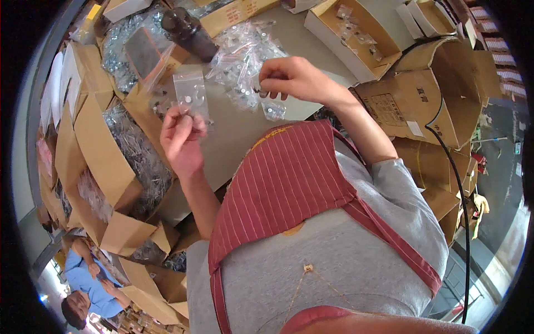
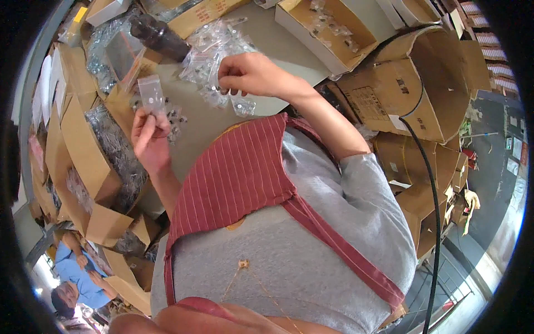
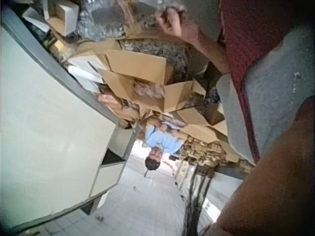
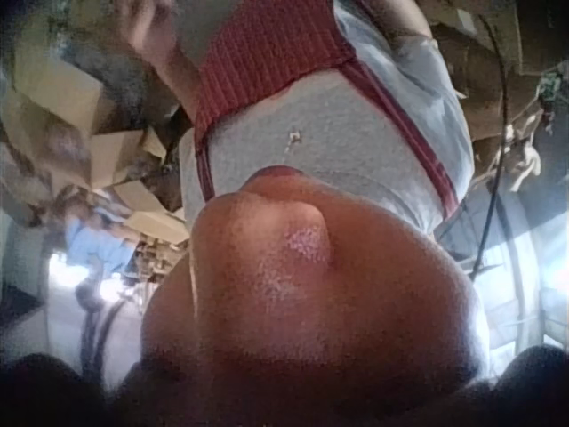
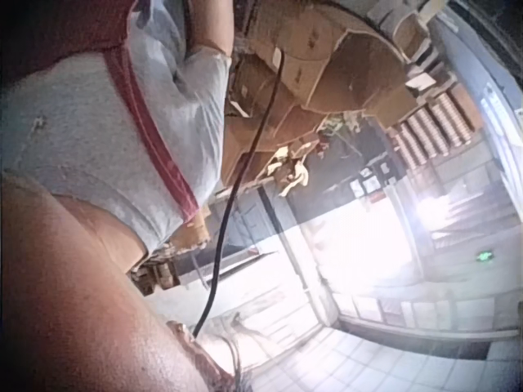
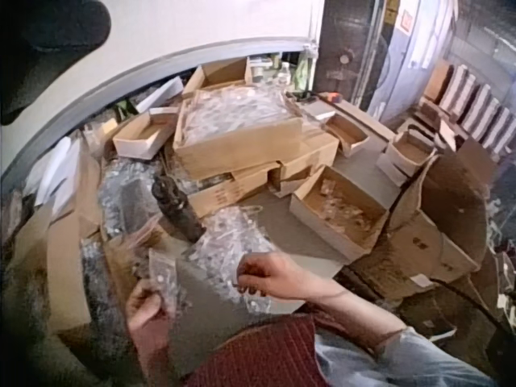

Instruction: Sorting and packaging small components into individual plastic bags at a workstation.

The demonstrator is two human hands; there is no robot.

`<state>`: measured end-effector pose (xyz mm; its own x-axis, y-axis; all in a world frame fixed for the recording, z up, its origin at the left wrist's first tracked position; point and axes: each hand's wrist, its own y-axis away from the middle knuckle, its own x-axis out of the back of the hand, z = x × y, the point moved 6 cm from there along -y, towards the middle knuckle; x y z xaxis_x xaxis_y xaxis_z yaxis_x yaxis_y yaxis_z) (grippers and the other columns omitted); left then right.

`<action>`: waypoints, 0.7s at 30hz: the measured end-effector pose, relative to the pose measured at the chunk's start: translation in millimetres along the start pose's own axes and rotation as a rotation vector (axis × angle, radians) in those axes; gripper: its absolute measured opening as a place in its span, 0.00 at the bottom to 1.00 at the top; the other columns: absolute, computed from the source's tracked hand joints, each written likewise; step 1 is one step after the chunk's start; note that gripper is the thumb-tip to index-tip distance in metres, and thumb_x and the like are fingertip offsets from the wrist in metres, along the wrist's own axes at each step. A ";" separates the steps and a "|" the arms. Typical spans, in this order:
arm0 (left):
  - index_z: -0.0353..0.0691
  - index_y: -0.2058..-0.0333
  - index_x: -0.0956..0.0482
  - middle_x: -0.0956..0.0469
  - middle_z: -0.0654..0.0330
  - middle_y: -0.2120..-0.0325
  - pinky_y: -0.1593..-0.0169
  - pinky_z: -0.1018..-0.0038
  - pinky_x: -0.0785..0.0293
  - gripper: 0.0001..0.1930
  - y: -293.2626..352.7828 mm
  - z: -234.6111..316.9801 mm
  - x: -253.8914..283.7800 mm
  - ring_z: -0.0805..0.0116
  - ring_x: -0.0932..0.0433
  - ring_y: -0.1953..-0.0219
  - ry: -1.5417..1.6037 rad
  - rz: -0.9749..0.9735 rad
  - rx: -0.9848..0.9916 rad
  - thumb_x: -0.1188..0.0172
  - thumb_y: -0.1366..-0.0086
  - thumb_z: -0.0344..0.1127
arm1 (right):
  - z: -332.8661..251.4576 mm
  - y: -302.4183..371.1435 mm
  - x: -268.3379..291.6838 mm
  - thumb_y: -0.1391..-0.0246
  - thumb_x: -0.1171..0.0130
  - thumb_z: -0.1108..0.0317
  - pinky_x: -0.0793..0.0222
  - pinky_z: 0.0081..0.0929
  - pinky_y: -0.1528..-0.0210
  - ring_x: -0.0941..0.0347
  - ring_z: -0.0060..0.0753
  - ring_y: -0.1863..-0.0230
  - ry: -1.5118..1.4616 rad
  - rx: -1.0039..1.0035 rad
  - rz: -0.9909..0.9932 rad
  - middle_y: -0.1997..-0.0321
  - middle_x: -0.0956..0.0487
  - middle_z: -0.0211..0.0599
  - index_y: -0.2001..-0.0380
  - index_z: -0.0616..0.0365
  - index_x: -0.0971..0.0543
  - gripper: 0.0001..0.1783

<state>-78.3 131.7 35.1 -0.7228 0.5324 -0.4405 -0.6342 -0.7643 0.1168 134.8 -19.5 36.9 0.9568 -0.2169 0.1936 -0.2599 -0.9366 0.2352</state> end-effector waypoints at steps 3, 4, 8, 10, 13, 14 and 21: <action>0.34 0.59 0.25 0.22 0.59 0.70 0.68 0.74 0.33 0.11 5.8 -4.6 -7.3 0.68 0.25 0.69 -0.041 -0.077 0.051 0.42 0.42 0.27 | -9.1 -19.5 -19.9 0.44 0.42 0.68 0.26 0.24 0.64 0.21 0.23 0.66 0.156 0.150 -0.046 0.67 0.17 0.36 0.62 0.61 0.20 0.10; 0.34 0.59 0.25 0.22 0.59 0.70 0.68 0.74 0.33 0.11 8.8 -5.8 -9.6 0.68 0.25 0.69 -0.044 -0.072 0.049 0.42 0.42 0.27 | -14.4 -23.7 -26.2 0.47 0.41 0.68 0.26 0.23 0.60 0.20 0.25 0.63 0.151 0.231 -0.070 0.66 0.17 0.40 0.61 0.62 0.20 0.12; 0.35 0.62 0.26 0.20 0.59 0.69 0.67 0.75 0.29 0.09 15.4 -9.9 -6.5 0.71 0.24 0.70 -0.134 -0.035 0.032 0.40 0.43 0.23 | -55.4 -22.4 -12.7 0.43 0.44 0.75 0.29 0.24 0.52 0.24 0.21 0.56 -0.088 0.496 0.116 0.57 0.18 0.35 0.55 0.61 0.20 0.12; 0.37 0.65 0.27 0.20 0.59 0.69 0.67 0.77 0.28 0.08 16.3 -15.0 -6.9 0.73 0.24 0.71 -0.234 0.004 -0.035 0.38 0.42 0.21 | -71.8 -16.9 -5.0 0.46 0.42 0.79 0.30 0.29 0.49 0.24 0.28 0.54 -0.087 0.566 0.190 0.56 0.18 0.35 0.56 0.61 0.20 0.14; 0.38 0.66 0.28 0.21 0.63 0.71 0.64 0.81 0.29 0.10 17.2 -19.7 -15.1 0.76 0.24 0.69 -0.344 -0.038 -0.080 0.36 0.42 0.20 | -107.1 5.8 -14.2 0.54 0.38 0.81 0.35 0.38 0.43 0.28 0.41 0.48 0.286 0.884 0.182 0.55 0.20 0.36 0.56 0.57 0.20 0.19; 0.38 0.66 0.28 0.22 0.64 0.71 0.63 0.81 0.29 0.10 15.9 -21.7 -18.7 0.78 0.24 0.68 -0.402 -0.070 -0.123 0.36 0.41 0.20 | -106.6 6.2 -17.3 0.54 0.38 0.81 0.35 0.38 0.43 0.28 0.41 0.48 0.291 0.882 0.188 0.55 0.20 0.36 0.56 0.57 0.20 0.19; 0.35 0.64 0.26 0.22 0.64 0.68 0.59 0.80 0.27 0.07 15.1 -28.4 -36.5 0.78 0.24 0.66 -0.597 -0.157 -0.227 0.37 0.39 0.23 | -76.0 11.1 -17.5 0.58 0.33 0.74 0.42 0.45 0.39 0.31 0.43 0.47 0.598 0.753 0.324 0.58 0.23 0.34 0.57 0.54 0.22 0.20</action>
<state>-53.7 90.4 27.6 -0.6963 0.7039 0.1405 -0.7177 -0.6844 -0.1284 105.3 -5.2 108.5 0.5790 -0.5110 0.6354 -0.1477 -0.8321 -0.5346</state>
